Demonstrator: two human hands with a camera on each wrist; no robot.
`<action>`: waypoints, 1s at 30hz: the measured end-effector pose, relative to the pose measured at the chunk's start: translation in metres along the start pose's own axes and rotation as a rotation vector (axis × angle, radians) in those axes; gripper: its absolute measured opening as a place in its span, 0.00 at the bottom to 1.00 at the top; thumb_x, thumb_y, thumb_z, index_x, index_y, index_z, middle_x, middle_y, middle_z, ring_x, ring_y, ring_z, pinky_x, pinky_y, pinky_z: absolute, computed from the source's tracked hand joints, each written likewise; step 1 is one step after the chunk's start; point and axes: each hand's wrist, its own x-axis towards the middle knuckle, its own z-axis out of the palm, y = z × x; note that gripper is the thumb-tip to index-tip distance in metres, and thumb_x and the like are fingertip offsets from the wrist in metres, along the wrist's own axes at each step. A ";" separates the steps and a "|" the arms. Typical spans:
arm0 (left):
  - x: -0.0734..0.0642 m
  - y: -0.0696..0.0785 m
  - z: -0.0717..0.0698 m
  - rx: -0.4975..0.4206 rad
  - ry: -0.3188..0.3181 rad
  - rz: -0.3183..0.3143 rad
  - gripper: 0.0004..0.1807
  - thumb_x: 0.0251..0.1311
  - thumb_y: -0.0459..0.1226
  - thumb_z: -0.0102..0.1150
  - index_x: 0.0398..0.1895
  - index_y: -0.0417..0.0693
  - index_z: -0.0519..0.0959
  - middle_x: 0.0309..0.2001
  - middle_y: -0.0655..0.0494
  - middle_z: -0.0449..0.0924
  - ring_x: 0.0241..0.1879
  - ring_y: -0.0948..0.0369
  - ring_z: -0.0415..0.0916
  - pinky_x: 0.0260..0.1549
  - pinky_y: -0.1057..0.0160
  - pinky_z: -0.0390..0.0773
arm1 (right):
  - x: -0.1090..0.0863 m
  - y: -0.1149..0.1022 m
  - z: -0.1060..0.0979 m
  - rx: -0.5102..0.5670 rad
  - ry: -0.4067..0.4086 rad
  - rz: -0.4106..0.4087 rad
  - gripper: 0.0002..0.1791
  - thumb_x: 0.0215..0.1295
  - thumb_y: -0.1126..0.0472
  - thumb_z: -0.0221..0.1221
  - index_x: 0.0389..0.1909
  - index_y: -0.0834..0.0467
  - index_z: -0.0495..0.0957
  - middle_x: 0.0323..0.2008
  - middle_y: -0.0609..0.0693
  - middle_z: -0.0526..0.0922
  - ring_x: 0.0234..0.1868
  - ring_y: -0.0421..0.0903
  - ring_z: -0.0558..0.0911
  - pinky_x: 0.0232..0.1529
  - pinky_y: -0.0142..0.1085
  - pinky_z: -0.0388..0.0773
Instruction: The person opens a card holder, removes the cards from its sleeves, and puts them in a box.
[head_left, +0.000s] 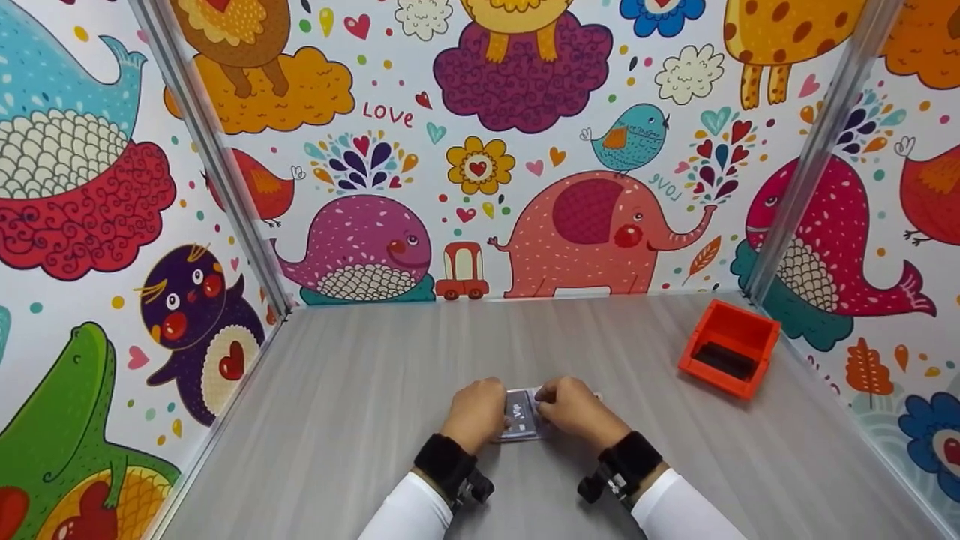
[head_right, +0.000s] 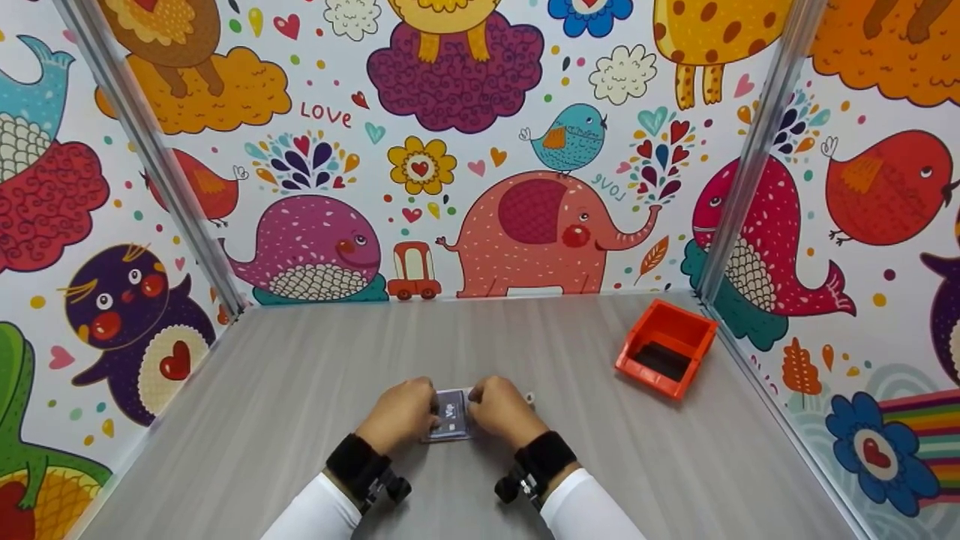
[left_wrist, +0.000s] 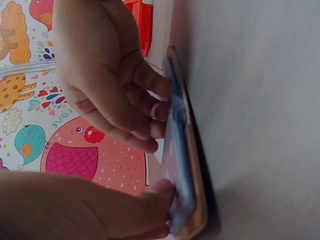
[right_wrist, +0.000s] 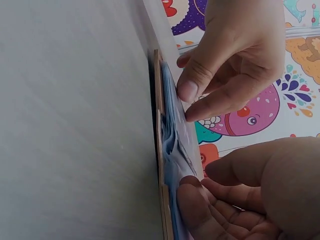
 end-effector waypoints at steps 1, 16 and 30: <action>0.000 -0.001 0.000 -0.002 -0.006 0.000 0.19 0.51 0.37 0.90 0.37 0.40 0.86 0.36 0.46 0.90 0.39 0.48 0.90 0.41 0.46 0.89 | 0.000 0.000 0.000 0.006 0.000 0.000 0.06 0.66 0.68 0.72 0.42 0.65 0.93 0.38 0.54 0.94 0.38 0.45 0.86 0.47 0.44 0.88; -0.001 -0.002 0.005 0.036 0.031 0.110 0.17 0.53 0.41 0.89 0.32 0.47 0.85 0.34 0.53 0.88 0.36 0.51 0.88 0.40 0.49 0.87 | 0.003 0.006 -0.002 0.320 -0.076 0.163 0.10 0.67 0.70 0.65 0.45 0.71 0.91 0.30 0.52 0.91 0.26 0.39 0.85 0.28 0.28 0.81; 0.000 0.002 0.010 0.040 0.044 0.096 0.17 0.52 0.40 0.90 0.34 0.45 0.86 0.34 0.52 0.88 0.37 0.51 0.89 0.40 0.49 0.88 | 0.003 0.010 -0.004 0.439 -0.088 0.177 0.15 0.67 0.70 0.66 0.50 0.74 0.89 0.30 0.52 0.91 0.26 0.39 0.86 0.28 0.30 0.85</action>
